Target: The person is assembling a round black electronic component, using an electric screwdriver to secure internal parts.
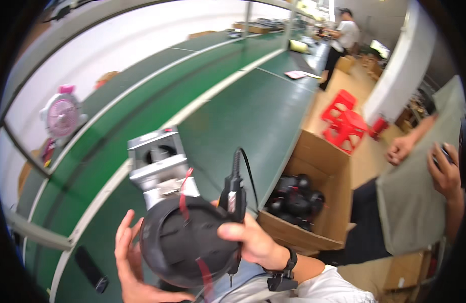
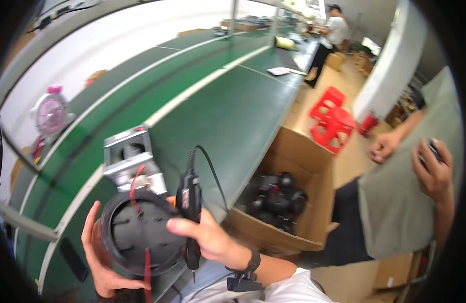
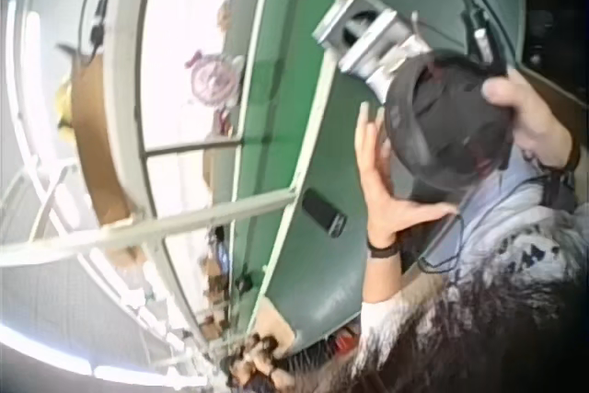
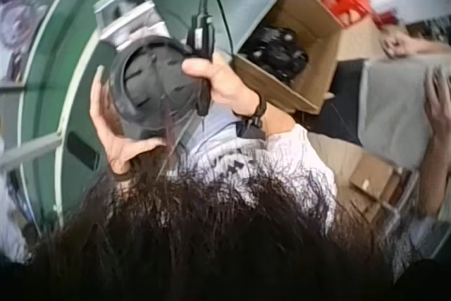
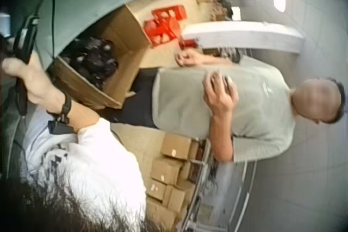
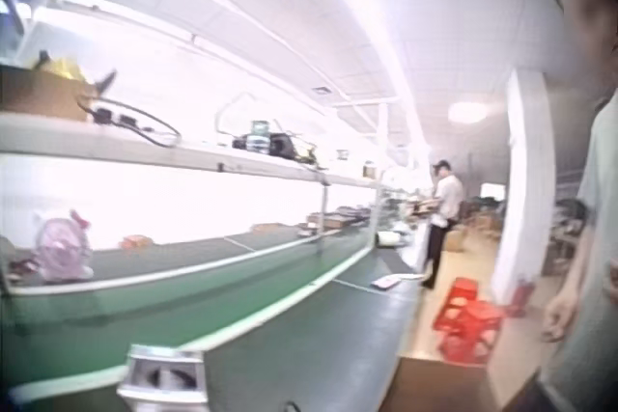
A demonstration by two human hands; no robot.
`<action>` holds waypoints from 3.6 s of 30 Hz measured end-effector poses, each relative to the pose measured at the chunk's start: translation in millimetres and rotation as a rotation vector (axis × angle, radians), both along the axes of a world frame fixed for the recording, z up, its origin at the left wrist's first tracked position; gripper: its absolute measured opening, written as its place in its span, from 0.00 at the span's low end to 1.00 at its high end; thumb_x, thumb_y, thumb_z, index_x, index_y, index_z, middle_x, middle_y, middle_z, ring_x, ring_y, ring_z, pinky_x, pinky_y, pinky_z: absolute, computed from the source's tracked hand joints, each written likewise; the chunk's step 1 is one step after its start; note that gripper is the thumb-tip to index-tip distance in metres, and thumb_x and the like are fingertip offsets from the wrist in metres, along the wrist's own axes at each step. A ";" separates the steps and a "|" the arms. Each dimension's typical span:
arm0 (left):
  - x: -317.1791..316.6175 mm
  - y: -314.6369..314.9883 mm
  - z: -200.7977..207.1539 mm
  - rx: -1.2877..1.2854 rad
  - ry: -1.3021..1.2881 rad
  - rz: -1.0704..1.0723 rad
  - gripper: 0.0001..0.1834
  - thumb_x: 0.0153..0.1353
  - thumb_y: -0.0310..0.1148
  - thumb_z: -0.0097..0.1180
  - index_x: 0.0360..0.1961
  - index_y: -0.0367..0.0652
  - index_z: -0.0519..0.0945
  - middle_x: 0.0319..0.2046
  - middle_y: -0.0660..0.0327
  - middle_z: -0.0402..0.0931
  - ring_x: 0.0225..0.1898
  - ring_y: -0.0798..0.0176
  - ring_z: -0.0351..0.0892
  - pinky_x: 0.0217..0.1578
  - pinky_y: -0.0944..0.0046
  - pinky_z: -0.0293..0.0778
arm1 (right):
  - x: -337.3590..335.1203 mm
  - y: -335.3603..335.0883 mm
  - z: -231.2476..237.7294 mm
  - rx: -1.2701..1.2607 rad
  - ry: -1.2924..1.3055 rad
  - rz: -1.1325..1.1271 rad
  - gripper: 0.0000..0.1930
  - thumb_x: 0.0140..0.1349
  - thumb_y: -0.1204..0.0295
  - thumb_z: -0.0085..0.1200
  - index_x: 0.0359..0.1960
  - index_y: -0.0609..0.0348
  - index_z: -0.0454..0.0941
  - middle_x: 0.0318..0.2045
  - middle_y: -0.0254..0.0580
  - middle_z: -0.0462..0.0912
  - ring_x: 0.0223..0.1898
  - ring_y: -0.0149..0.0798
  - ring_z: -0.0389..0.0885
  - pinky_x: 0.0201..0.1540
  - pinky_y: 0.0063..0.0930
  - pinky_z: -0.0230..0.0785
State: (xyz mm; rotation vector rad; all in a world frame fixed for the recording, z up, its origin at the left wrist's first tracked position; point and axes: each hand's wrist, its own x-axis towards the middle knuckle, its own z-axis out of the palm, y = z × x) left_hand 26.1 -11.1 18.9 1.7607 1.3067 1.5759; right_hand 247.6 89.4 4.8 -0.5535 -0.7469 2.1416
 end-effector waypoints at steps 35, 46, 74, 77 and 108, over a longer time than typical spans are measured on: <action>5.7 10.4 -59.1 -0.405 0.192 -0.221 0.19 0.51 0.19 0.64 0.47 0.36 0.80 0.51 0.53 0.79 0.51 0.54 0.78 0.52 0.60 0.72 | 253.2 56.3 -157.5 -0.356 0.055 -0.959 0.22 0.60 0.62 0.62 0.52 0.56 0.71 0.49 0.48 0.78 0.44 0.52 0.80 0.24 0.19 0.73; 4.4 1.4 -64.7 -0.465 0.151 -0.235 0.18 0.55 0.18 0.63 0.49 0.36 0.78 0.53 0.52 0.76 0.56 0.55 0.75 0.57 0.62 0.69 | 242.1 44.4 -157.8 -0.384 0.110 -0.980 0.30 0.58 0.58 0.62 0.59 0.56 0.67 0.53 0.55 0.75 0.44 0.53 0.82 0.21 0.18 0.73; 9.1 4.7 -49.8 -0.474 0.207 -0.180 0.17 0.53 0.24 0.65 0.46 0.38 0.80 0.48 0.54 0.80 0.50 0.54 0.79 0.51 0.61 0.74 | 298.3 -38.0 -203.3 -0.662 0.443 0.043 0.32 0.53 0.48 0.54 0.54 0.55 0.67 0.34 0.45 0.75 0.35 0.47 0.78 0.37 0.42 0.68; 9.6 5.7 -48.2 -0.439 0.192 -0.191 0.17 0.53 0.24 0.65 0.46 0.38 0.80 0.49 0.54 0.80 0.49 0.54 0.79 0.50 0.61 0.75 | 300.9 -23.7 -209.4 -0.611 0.439 -0.091 0.33 0.55 0.49 0.57 0.57 0.56 0.67 0.41 0.45 0.76 0.39 0.46 0.80 0.41 0.40 0.70; 6.5 3.8 -56.6 -0.399 0.235 -0.199 0.18 0.56 0.30 0.66 0.48 0.42 0.79 0.51 0.54 0.78 0.53 0.52 0.76 0.53 0.57 0.72 | 168.8 63.4 -102.5 0.021 -0.174 -0.830 0.23 0.65 0.60 0.53 0.58 0.50 0.61 0.50 0.46 0.77 0.49 0.45 0.80 0.48 0.44 0.75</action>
